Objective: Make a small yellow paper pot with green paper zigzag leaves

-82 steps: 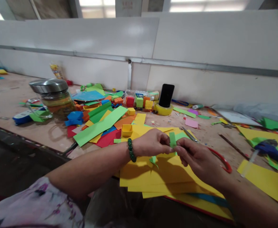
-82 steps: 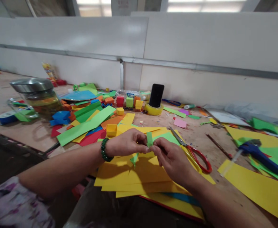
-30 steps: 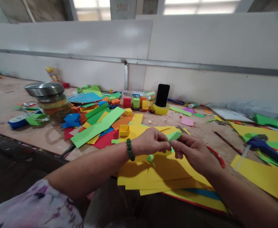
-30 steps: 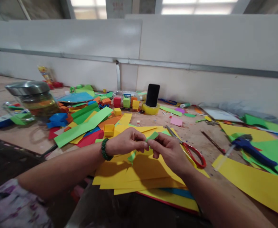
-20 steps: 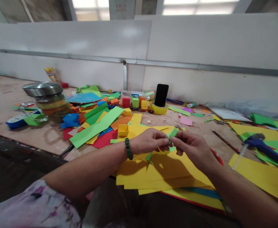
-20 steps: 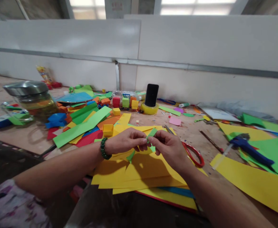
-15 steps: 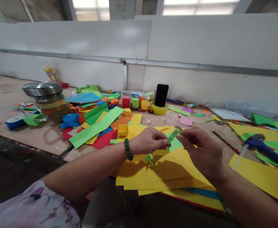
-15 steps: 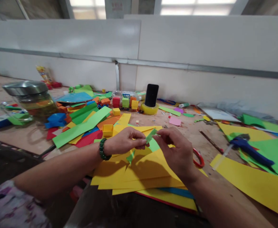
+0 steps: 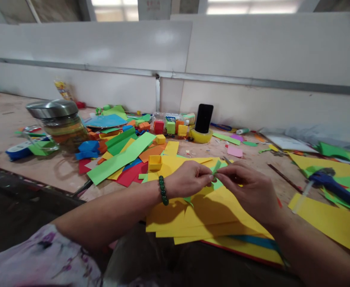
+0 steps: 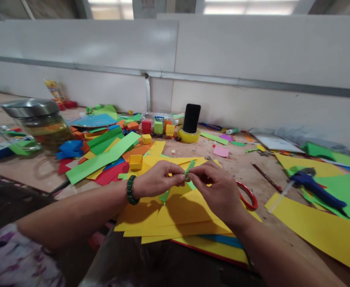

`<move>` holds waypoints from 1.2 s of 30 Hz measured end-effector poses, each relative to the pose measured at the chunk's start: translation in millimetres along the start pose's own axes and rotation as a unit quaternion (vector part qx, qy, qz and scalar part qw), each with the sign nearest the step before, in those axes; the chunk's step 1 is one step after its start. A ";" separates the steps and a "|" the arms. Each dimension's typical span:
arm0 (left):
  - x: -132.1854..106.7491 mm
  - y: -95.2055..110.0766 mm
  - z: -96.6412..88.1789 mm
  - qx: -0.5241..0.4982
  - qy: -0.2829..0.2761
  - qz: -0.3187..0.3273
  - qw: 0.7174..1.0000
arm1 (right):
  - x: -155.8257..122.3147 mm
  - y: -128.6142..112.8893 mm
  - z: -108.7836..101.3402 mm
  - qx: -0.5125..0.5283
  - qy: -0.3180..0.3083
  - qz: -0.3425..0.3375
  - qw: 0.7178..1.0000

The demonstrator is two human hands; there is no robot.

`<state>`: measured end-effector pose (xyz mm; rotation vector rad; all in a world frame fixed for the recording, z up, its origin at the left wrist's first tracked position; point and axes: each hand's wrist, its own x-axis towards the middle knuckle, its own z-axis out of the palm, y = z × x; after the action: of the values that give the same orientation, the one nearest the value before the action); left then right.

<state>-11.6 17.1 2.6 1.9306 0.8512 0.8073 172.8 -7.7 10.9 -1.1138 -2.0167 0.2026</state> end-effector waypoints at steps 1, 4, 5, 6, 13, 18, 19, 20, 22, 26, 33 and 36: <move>0.0 -0.3 0.3 -0.001 -0.003 -0.003 1.000 | 0.7 0.4 -1.2 0.004 -0.015 0.011 1.000; -0.3 0.0 0.9 0.005 -0.007 -0.006 1.000 | 2.7 0.4 -3.6 0.010 -0.042 0.032 0.999; -0.5 0.5 1.0 0.008 -0.008 -0.004 1.000 | 3.1 0.1 -3.9 0.010 -0.044 0.033 0.998; -0.6 1.1 0.9 0.011 -0.008 -0.002 1.000 | 3.3 -0.2 -4.0 0.008 -0.045 0.033 0.998; -0.8 1.9 0.6 0.028 -0.007 -0.005 1.000 | -1.6 2.6 1.0 -0.037 -0.028 -0.017 0.999; -1.4 1.0 0.8 0.033 -0.002 0.005 0.999 | -4.3 1.0 2.2 -0.067 -0.005 -0.083 0.994; -1.6 1.3 0.8 0.032 0.000 0.007 0.999 | -4.6 0.4 2.3 -0.075 -0.004 -0.089 0.993; -1.8 1.8 0.9 0.029 0.001 0.008 1.000 | -4.9 -0.1 2.5 -0.081 -0.003 -0.095 0.992; -2.1 3.0 1.4 0.021 0.003 0.009 1.000 | -5.5 -0.8 3.1 -0.096 0.003 -0.108 0.990; -2.8 3.5 3.6 0.013 0.013 0.003 1.000 | -7.8 -3.0 4.5 -0.164 0.026 -0.166 0.972; -3.5 6.4 4.0 -0.087 0.010 -0.040 0.995 | -12.0 -8.4 4.9 -0.289 0.036 -0.230 0.929; -2.7 13.9 0.9 -0.177 -0.006 -0.115 0.977 | -12.6 -8.5 4.7 -0.292 0.039 -0.258 0.920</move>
<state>-8.9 8.9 13.9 1.4929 0.8425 0.7491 167.6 -21.4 4.8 -0.8544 -2.2790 -0.7475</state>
